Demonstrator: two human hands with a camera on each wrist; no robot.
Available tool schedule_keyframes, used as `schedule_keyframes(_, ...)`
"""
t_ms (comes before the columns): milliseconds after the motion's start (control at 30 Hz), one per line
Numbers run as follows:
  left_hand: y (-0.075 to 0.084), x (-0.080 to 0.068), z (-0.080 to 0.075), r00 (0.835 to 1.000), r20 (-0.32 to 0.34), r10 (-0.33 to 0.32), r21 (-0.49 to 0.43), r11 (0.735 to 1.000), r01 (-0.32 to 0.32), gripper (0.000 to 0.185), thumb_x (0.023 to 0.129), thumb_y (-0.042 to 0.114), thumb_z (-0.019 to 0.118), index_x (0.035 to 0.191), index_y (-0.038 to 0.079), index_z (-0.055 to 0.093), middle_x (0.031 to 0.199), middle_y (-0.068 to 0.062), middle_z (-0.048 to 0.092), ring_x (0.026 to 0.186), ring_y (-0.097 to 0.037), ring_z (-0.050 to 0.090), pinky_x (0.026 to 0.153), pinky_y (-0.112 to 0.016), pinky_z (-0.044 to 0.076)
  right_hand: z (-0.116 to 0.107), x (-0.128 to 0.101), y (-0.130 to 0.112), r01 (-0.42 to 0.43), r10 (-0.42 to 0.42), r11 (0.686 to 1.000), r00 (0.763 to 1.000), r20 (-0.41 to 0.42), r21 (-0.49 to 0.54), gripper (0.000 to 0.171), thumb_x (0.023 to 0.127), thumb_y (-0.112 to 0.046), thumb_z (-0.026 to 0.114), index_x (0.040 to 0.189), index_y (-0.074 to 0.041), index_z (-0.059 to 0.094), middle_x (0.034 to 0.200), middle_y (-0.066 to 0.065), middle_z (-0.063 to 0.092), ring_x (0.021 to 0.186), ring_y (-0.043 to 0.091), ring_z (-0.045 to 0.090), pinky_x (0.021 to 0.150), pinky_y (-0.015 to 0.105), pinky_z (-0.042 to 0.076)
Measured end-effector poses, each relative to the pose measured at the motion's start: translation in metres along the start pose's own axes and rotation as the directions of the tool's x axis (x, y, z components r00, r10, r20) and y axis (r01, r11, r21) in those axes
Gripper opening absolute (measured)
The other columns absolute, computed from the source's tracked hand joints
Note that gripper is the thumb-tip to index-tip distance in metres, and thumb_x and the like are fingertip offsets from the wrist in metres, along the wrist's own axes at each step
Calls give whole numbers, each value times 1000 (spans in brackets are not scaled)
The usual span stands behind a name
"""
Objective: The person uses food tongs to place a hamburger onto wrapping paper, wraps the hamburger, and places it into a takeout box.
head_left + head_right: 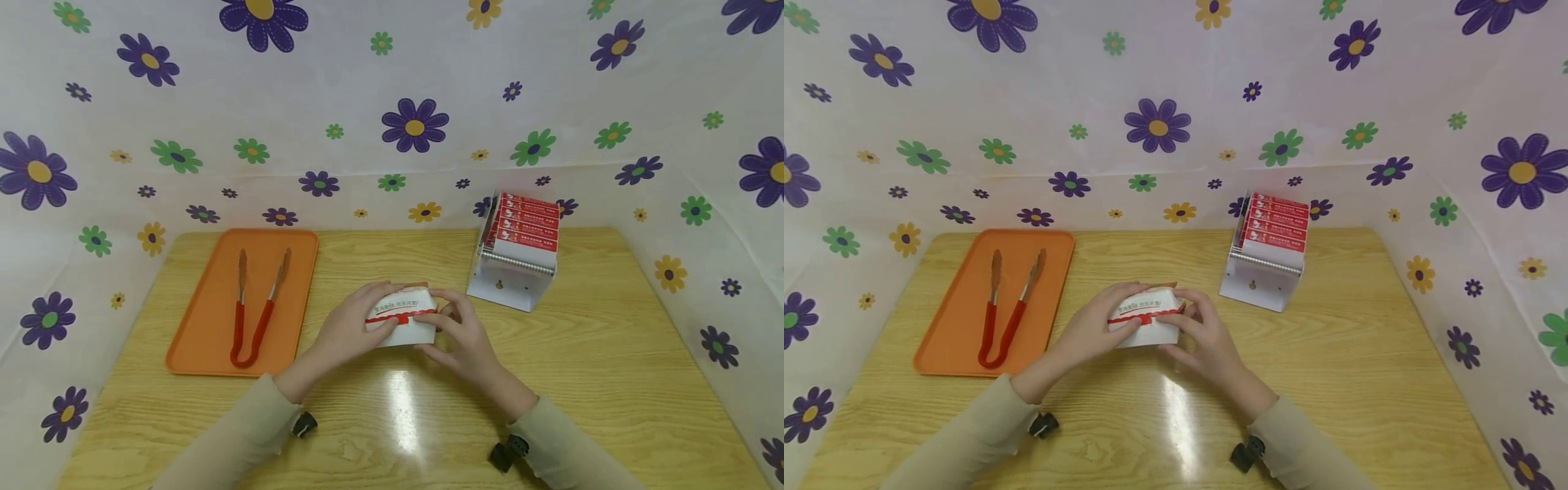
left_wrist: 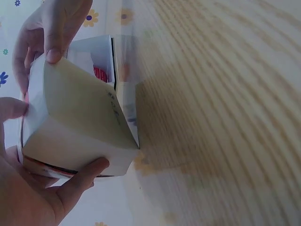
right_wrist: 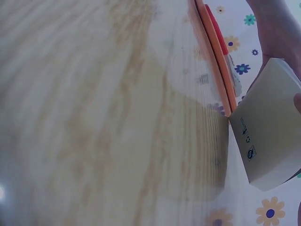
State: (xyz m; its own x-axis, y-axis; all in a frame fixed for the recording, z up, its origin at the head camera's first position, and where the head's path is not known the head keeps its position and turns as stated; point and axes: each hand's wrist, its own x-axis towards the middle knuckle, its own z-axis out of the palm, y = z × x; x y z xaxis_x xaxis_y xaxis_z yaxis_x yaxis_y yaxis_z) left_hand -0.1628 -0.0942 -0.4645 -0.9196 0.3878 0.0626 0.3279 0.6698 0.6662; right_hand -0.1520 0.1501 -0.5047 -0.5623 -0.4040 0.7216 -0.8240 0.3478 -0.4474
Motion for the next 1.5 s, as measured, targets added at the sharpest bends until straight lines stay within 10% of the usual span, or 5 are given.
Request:
schedule_keyframes(467, -4, 2, -3, 1000, 20, 10, -10, 1000, -10, 60, 97, 42, 72, 154, 33, 56, 160, -9, 55, 126, -31, 66, 85, -40, 57, -3, 1, -2, 14, -13, 997, 1000, 8, -81, 43, 78, -11, 95, 116, -3, 78, 139, 29, 58, 82, 19, 60, 67, 24, 53)
schedule_keyframes(800, -3, 2, -3, 1000, 14, 5, -25, 1000, -4, 59, 95, 40, 73, 152, 30, 60, 158, -9, 57, 137, -35, 62, 96, -51, 58, -2, -1, -1, -26, 26, 999, 1000, 13, -36, 43, 99, -44, 71, 110, -4, 81, 138, 28, 56, 84, 19, 59, 72, 21, 50)
schedule_keyframes(1200, 2, -1, -5, 998, 36, 55, 60, 997, -57, 61, 99, 33, 61, 159, 35, 49, 162, -15, 51, 143, -43, 55, 95, -61, 59, 1, 1, -1, -23, 20, 998, 999, -47, -61, 43, 100, -42, 71, 104, 0, 80, 133, 29, 60, 80, 21, 60, 69, 24, 52)
schedule_keyframes(1500, -4, 1, 1, 997, 45, 69, 71, 995, -72, 70, 96, 47, 78, 159, 41, 47, 163, -16, 50, 143, -44, 55, 105, -65, 56, 0, 1, -5, -61, 55, 996, 993, -105, -59, 41, 98, -41, 74, 106, -1, 80, 132, 27, 67, 79, 22, 63, 70, 21, 53)
